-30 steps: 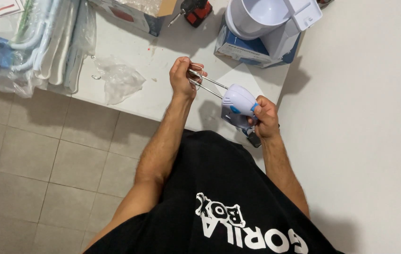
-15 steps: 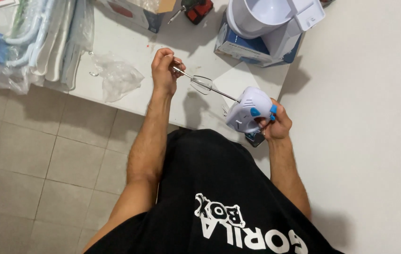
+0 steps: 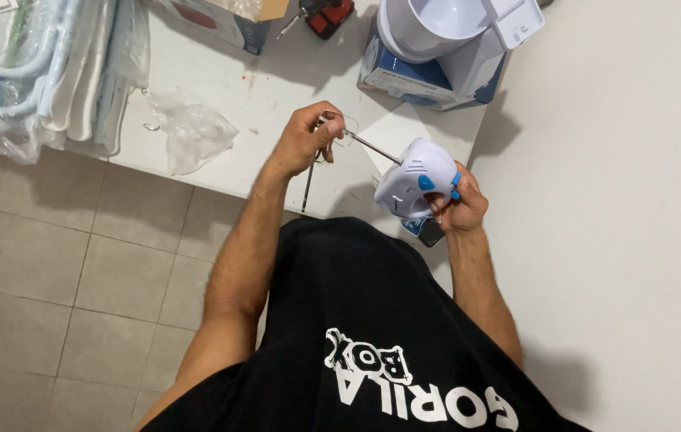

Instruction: Unboxing and assembling an electric hand mixer, including removing protective plastic and attaching the beaters and motor unit to the stand.

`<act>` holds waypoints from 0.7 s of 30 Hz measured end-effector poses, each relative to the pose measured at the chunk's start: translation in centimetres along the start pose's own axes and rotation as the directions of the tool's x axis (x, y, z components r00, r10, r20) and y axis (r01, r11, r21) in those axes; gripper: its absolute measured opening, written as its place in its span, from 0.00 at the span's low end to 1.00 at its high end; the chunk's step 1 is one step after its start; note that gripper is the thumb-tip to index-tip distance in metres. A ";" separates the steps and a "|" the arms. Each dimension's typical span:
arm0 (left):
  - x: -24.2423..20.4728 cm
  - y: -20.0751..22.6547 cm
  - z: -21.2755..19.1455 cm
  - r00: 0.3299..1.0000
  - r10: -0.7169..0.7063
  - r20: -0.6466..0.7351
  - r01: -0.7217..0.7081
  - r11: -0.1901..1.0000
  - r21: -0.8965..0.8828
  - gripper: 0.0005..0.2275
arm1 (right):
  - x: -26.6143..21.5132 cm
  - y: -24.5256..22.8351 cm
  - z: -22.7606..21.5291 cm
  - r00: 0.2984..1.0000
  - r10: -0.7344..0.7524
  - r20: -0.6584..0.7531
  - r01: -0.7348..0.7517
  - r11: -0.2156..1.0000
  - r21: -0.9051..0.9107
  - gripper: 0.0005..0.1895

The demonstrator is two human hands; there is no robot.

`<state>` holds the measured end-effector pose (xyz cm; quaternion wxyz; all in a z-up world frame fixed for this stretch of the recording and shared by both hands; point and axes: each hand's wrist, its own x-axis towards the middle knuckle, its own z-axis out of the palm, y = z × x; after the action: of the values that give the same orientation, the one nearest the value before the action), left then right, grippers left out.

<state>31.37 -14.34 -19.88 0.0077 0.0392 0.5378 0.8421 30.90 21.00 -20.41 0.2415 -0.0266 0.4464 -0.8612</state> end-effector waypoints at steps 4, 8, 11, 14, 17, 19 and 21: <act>0.0 -1.5 -3.3 0.997 0.001 -0.075 -0.003 1.000 -0.029 0.19 | -0.2 -1.1 1.1 0.997 -0.074 -0.006 0.074 0.997 -0.002 0.22; -0.5 0.2 -7.2 0.908 -0.008 -0.420 0.012 1.000 0.008 0.20 | -0.8 -2.9 1.4 0.995 -0.093 0.026 0.092 0.995 0.040 0.20; -1.0 -1.6 -8.4 0.797 -0.120 -0.592 0.244 0.960 0.134 0.16 | -1.6 -0.9 -4.6 0.996 -0.086 0.037 0.084 0.995 0.059 0.22; -2.5 -8.3 -9.8 0.727 -0.278 -0.628 0.412 0.908 0.076 0.14 | -2.4 0.8 -8.7 0.989 -0.104 0.104 0.095 0.992 0.084 0.24; -3.6 -14.5 -11.0 0.581 -0.368 -0.726 0.443 0.891 -0.097 0.12 | -2.4 0.3 -6.5 0.989 -0.131 0.075 0.123 0.987 0.102 0.23; -4.1 -16.2 -11.0 0.562 -0.386 -0.732 0.455 0.883 -0.117 0.12 | -1.9 -0.9 -5.1 0.987 -0.157 0.040 0.152 0.983 0.107 0.23; -4.4 -17.6 -11.4 0.539 -0.394 -0.745 0.459 0.878 -0.133 0.12 | -1.3 -1.9 -3.4 0.983 -0.181 0.019 0.177 0.977 0.115 0.23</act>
<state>34.41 -17.47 -40.86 -0.0124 -0.4449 0.5169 0.7312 30.38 25.11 -20.75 0.1705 -0.0654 0.3892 -0.9029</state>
